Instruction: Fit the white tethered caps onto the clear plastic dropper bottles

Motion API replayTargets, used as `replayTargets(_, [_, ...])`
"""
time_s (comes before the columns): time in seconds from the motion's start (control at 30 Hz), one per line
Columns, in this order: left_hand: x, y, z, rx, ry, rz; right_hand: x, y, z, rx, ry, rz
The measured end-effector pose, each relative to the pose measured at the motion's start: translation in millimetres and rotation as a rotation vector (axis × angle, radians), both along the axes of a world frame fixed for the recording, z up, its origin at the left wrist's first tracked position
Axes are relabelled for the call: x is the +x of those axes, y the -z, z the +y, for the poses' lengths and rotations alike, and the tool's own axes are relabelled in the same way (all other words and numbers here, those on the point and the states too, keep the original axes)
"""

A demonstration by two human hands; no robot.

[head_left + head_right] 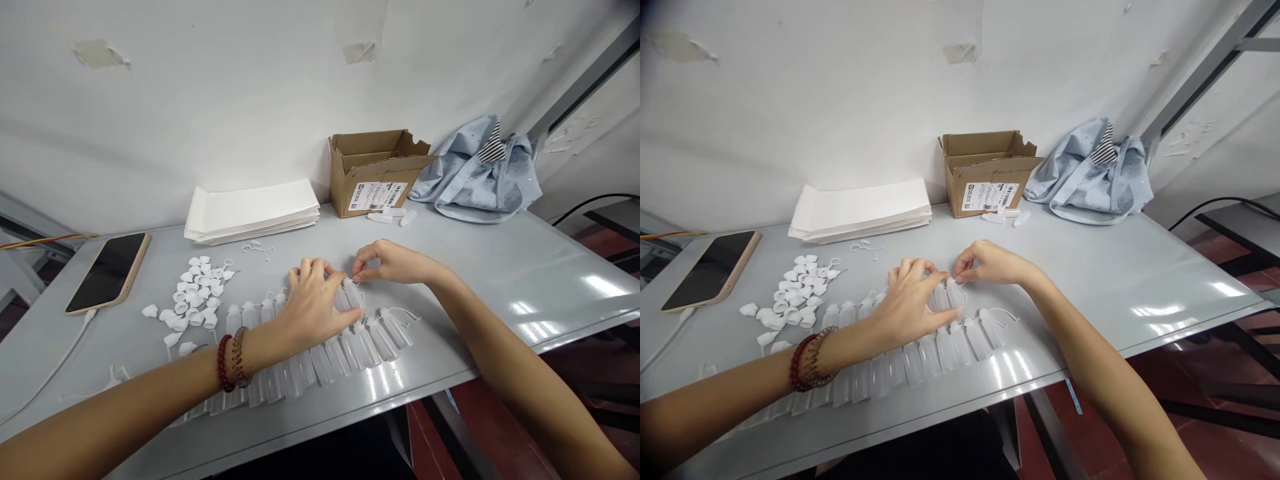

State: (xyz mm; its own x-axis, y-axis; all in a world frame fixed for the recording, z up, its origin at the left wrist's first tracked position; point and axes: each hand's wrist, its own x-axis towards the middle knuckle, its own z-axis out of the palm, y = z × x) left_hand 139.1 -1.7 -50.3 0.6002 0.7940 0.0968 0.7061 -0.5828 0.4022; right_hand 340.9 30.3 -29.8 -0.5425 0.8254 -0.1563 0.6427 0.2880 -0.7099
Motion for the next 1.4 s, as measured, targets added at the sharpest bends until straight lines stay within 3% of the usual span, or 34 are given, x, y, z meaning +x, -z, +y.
replayTargets(0.63, [-2.0,4.8,0.6,0.000,0.043,0.030,0.6,2.2,1.0,0.050,-0.040,0.000])
replayTargets(1.1, [-11.0,-3.9,3.0,0.046,-0.002,-0.046,1.1,-5.4,-1.7,0.029,0.006,0.033])
replayTargets(1.2, [-28.8,-6.7,9.5,0.108,-0.035,-0.031,5.0,-8.9,-0.7,0.113,0.166,0.058])
replayTargets(1.33, [-73.3,-7.1,33.0,0.323,-0.192,0.065,27.9,-4.3,12.3,0.476,0.692,-0.017])
replayTargets(1.4, [-98.3,-6.2,48.9,0.395,-0.269,0.109,44.5,1.7,21.2,0.583,0.863,-0.166])
